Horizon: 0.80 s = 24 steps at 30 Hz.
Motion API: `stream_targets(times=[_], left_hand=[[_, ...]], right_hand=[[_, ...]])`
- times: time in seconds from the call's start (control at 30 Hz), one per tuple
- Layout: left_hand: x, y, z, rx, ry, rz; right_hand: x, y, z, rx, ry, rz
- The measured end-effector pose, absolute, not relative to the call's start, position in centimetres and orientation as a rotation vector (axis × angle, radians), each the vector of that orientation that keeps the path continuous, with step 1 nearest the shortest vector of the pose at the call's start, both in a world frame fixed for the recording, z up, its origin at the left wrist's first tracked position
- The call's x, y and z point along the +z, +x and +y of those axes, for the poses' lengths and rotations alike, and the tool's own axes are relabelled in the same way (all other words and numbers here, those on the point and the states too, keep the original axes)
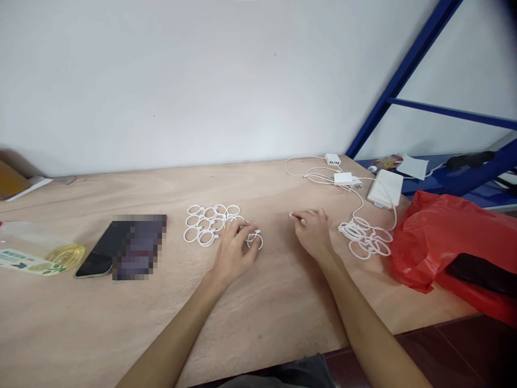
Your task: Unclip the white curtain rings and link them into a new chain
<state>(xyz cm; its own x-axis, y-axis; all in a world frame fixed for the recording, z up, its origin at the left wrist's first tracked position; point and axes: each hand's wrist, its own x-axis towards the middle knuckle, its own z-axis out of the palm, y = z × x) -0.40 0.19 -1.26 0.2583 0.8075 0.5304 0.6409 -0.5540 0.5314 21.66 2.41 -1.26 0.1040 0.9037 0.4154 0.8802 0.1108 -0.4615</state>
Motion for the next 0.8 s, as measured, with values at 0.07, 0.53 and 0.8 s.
stream_targets(times=[0.07, 0.53, 0.8], left_hand=[[-1.2, -0.4, 0.2, 1.143, 2.281, 1.390], [-0.1, -0.5, 0.4, 1.184, 2.041, 1.273], [-0.4, -0.2, 0.1, 1.178, 2.327, 1.095]], right_hand=[[-1.1, 19.2, 1.7, 0.140, -1.402, -1.876], [-0.2, 15.4, 0.1, 0.319, -1.111, -1.690], [0.0, 15.0, 0.4, 1.417, -0.990, -1.093]])
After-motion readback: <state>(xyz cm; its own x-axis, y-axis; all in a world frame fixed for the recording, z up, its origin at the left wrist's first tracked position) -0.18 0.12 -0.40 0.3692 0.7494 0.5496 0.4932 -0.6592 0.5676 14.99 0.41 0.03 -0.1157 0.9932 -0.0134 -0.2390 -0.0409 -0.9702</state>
